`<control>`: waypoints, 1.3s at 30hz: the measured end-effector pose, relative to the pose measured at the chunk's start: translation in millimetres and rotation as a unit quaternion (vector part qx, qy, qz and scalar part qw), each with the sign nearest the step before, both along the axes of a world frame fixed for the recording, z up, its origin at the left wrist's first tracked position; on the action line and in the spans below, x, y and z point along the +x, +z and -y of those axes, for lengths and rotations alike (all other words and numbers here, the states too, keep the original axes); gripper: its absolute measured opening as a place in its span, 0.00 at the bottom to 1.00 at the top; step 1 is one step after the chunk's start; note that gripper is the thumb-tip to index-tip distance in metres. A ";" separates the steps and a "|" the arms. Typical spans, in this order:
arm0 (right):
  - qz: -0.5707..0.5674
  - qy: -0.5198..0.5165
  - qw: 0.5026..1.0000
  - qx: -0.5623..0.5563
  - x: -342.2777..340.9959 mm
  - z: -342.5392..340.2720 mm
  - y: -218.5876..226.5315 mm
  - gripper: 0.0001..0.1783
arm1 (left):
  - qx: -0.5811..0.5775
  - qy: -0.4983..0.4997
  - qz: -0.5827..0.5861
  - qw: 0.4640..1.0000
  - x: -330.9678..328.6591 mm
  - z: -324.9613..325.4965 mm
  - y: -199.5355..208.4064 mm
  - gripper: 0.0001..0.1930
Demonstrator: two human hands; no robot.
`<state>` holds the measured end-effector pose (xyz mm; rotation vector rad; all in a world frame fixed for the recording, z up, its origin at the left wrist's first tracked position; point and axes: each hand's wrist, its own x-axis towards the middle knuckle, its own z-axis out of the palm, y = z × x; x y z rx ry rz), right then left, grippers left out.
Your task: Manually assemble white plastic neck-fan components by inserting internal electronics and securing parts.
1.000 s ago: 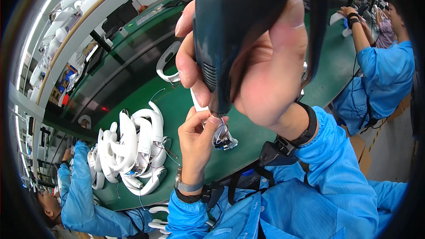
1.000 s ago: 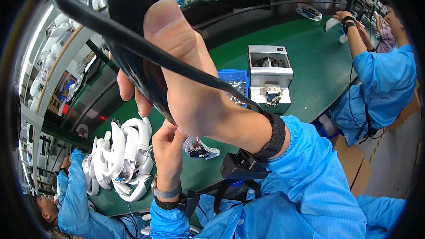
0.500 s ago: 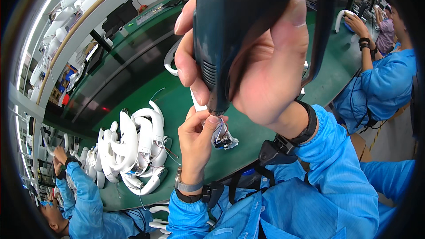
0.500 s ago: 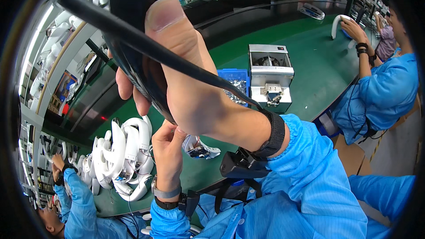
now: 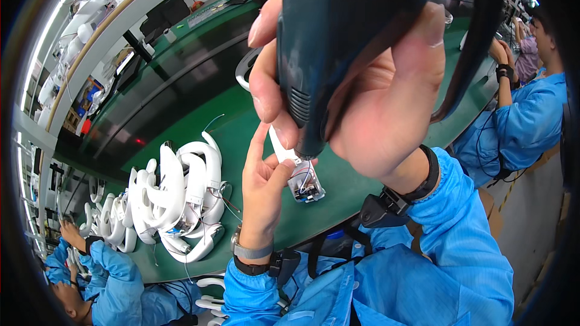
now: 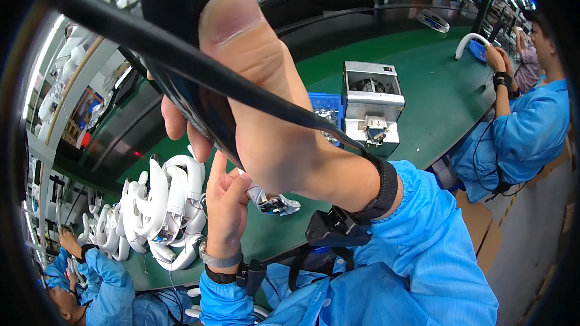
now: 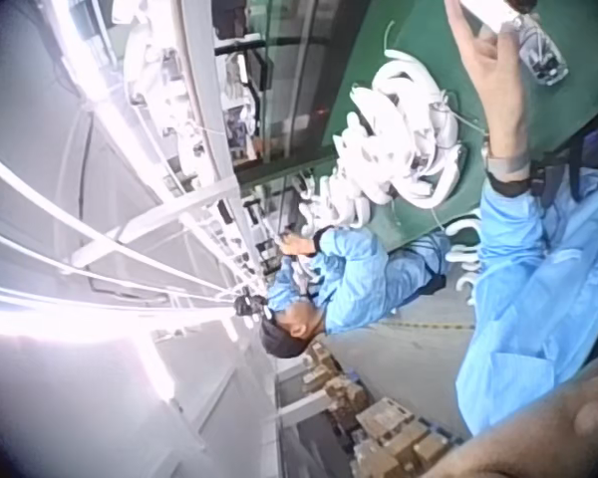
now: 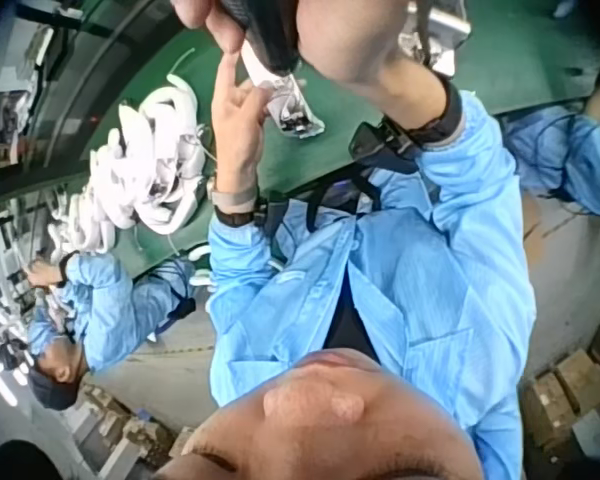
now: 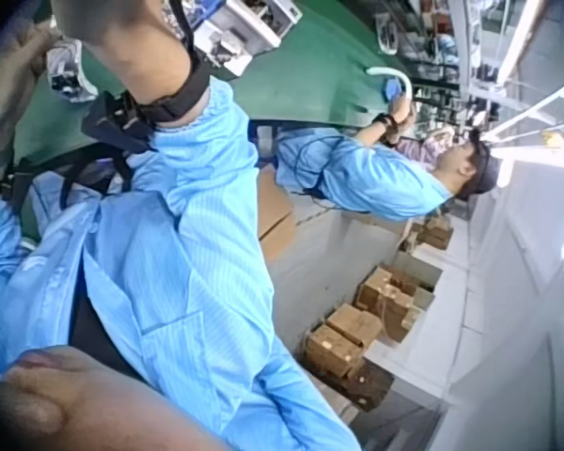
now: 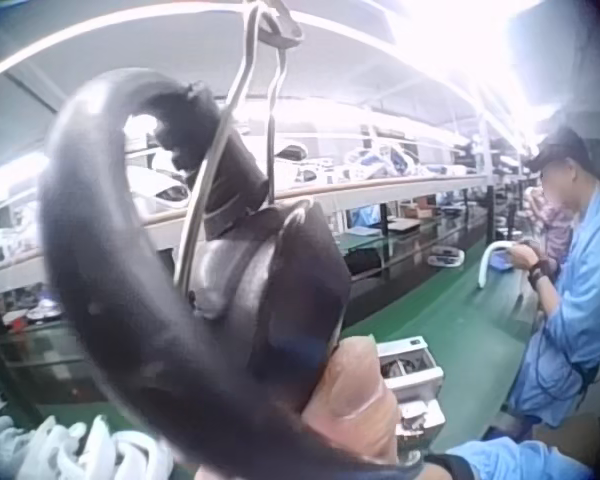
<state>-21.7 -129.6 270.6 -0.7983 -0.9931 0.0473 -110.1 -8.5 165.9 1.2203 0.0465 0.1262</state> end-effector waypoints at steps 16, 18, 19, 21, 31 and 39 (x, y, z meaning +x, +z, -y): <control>-0.046 0.054 0.997 -0.043 -4.7 -5.8 0.7 0.37 | -0.027 0.002 0.032 0.999 8.6 -3.9 -7.3 0.38; -0.041 0.041 0.997 -0.047 -2.4 -4.4 -3.0 0.38 | -0.025 0.002 0.026 0.999 9.2 -2.2 -6.4 0.38; -0.042 0.040 0.997 -0.047 -1.8 -4.6 -4.9 0.38 | -0.023 0.003 0.021 1.000 9.4 -1.7 -6.0 0.37; -0.039 0.030 0.998 -0.037 -1.6 -8.4 -8.2 0.39 | -0.025 0.000 0.024 0.999 9.9 -3.1 -6.1 0.37; -0.049 0.047 0.995 -0.066 -3.3 -12.8 -10.4 0.34 | -0.031 -0.002 0.025 0.999 9.9 -6.4 -6.6 0.35; 0.007 0.051 0.994 -0.098 -1.1 -0.1 -16.3 0.35 | -0.079 0.037 0.055 0.995 12.2 3.9 -6.6 0.25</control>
